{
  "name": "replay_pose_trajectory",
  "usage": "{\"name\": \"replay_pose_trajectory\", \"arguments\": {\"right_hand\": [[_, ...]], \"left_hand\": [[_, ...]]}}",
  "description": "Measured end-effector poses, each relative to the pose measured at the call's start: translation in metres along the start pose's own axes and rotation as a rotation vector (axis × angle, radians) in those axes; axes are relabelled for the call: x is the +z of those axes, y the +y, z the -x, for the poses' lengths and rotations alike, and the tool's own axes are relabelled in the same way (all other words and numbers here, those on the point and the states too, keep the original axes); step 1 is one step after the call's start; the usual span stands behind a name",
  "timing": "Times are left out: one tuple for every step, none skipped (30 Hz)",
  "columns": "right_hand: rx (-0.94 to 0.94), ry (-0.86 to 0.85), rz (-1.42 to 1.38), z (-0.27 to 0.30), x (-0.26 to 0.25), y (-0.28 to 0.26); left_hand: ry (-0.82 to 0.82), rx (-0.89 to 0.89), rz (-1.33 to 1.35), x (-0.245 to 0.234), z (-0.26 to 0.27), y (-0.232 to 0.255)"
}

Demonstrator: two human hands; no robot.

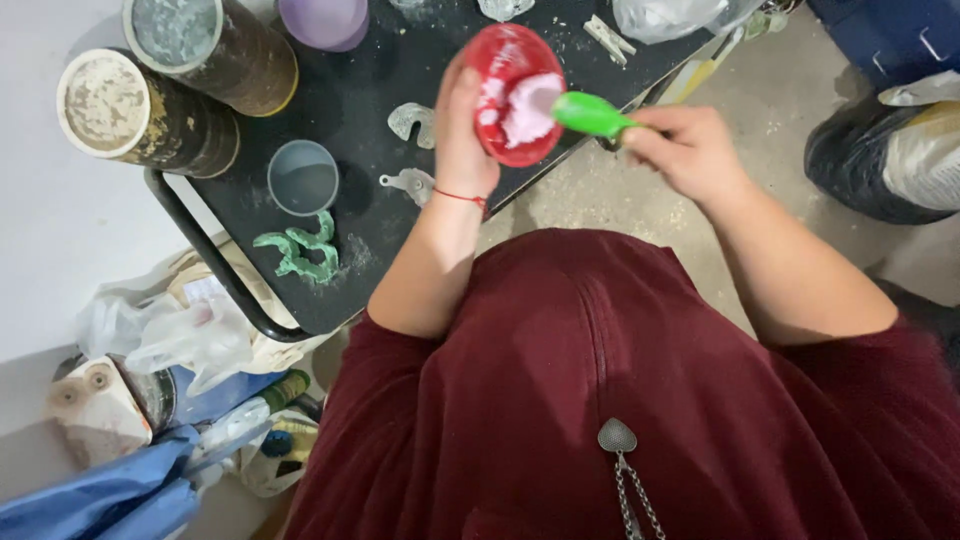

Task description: Mixing dental impression material in a bowl and applying it to dental models using a spatula

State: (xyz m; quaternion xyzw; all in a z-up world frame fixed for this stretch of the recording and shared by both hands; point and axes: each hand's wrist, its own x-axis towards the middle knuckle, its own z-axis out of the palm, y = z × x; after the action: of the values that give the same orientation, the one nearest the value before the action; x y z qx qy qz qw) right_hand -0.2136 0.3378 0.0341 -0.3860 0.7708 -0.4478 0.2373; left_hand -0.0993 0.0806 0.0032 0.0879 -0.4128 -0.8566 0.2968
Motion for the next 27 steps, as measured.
{"name": "replay_pose_trajectory", "arguments": {"right_hand": [[-0.003,0.006,0.001,-0.008,0.004,-0.003],[0.065,-0.075,-0.151,-0.016,0.008,-0.006],[0.141,-0.159,-0.306,-0.021,0.014,-0.009],[0.144,-0.156,-0.307,-0.018,0.015,-0.006],[0.170,-0.161,-0.356,-0.019,0.014,-0.005],[0.195,-0.166,-0.405,-0.021,0.013,-0.004],[0.193,-0.170,-0.406,-0.017,0.008,0.001],[0.229,-0.152,-0.252,-0.012,0.003,0.007],[0.265,-0.134,-0.099,-0.007,-0.001,0.012],[0.265,-0.136,-0.101,-0.001,-0.004,0.009],[0.248,-0.050,-0.034,0.001,-0.009,0.005],[0.229,0.037,0.033,0.003,-0.015,0.001],[0.231,0.037,0.033,-0.002,-0.020,-0.003],[-0.172,0.178,0.484,-0.007,-0.025,-0.006],[-0.587,0.297,0.918,-0.010,-0.028,-0.009],[-0.583,0.298,0.916,-0.021,-0.029,-0.031],[-0.787,0.357,1.075,-0.032,-0.029,-0.054],[-0.995,0.420,1.229,-0.044,-0.030,-0.077],[-0.990,0.430,1.233,-0.056,-0.034,-0.070],[-0.950,0.379,1.302,-0.069,-0.038,-0.064],[-0.907,0.322,1.367,-0.079,-0.041,-0.057],[-0.899,0.327,1.370,-0.077,-0.035,-0.046],[-0.701,0.184,1.293,-0.079,-0.032,-0.038],[-0.503,0.052,1.204,-0.081,-0.029,-0.029],[-0.506,0.057,1.209,-0.077,-0.029,-0.037],[-0.458,0.046,1.188,-0.073,-0.030,-0.045],[-0.401,0.029,1.161,-0.065,-0.028,-0.050]], "left_hand": [[-0.006,0.002,0.000,0.008,0.002,-0.003],[-0.070,0.021,0.089,0.016,0.003,-0.005],[-0.128,0.034,0.179,0.023,0.009,-0.009],[-0.129,0.029,0.181,0.026,0.011,0.002],[-0.117,0.058,0.149,0.030,0.011,0.014],[-0.106,0.087,0.118,0.034,0.010,0.026],[-0.103,0.089,0.116,0.020,0.006,0.018],[-0.008,0.048,0.082,0.007,0.003,0.011],[0.087,0.004,0.048,-0.007,0.001,0.003],[0.089,0.005,0.046,-0.009,0.006,0.004],[0.070,-0.014,0.046,-0.010,0.006,0.004],[0.052,-0.032,0.046,-0.010,0.006,0.005],[0.052,-0.033,0.047,-0.006,0.005,0.006],[-0.032,-0.053,-0.050,-0.003,0.004,0.006],[-0.116,-0.076,-0.149,0.000,0.005,0.007],[-0.116,-0.080,-0.151,0.003,0.006,0.001],[-0.135,-0.185,-0.225,0.006,0.005,-0.004],[-0.152,-0.289,-0.300,0.009,0.004,-0.009],[-0.162,-0.288,-0.304,0.013,0.004,-0.009],[-0.143,-0.186,-0.375,0.016,0.004,-0.010],[-0.120,-0.087,-0.441,0.019,0.006,-0.011],[-0.128,-0.091,-0.443,0.022,0.011,0.001],[-0.192,0.035,-0.492,0.025,0.013,0.012],[-0.254,0.161,-0.539,0.027,0.014,0.024],[-0.257,0.168,-0.538,0.023,0.014,0.021],[-0.289,0.157,-0.359,0.019,0.014,0.017],[-0.316,0.134,-0.179,0.013,0.018,0.012]]}}
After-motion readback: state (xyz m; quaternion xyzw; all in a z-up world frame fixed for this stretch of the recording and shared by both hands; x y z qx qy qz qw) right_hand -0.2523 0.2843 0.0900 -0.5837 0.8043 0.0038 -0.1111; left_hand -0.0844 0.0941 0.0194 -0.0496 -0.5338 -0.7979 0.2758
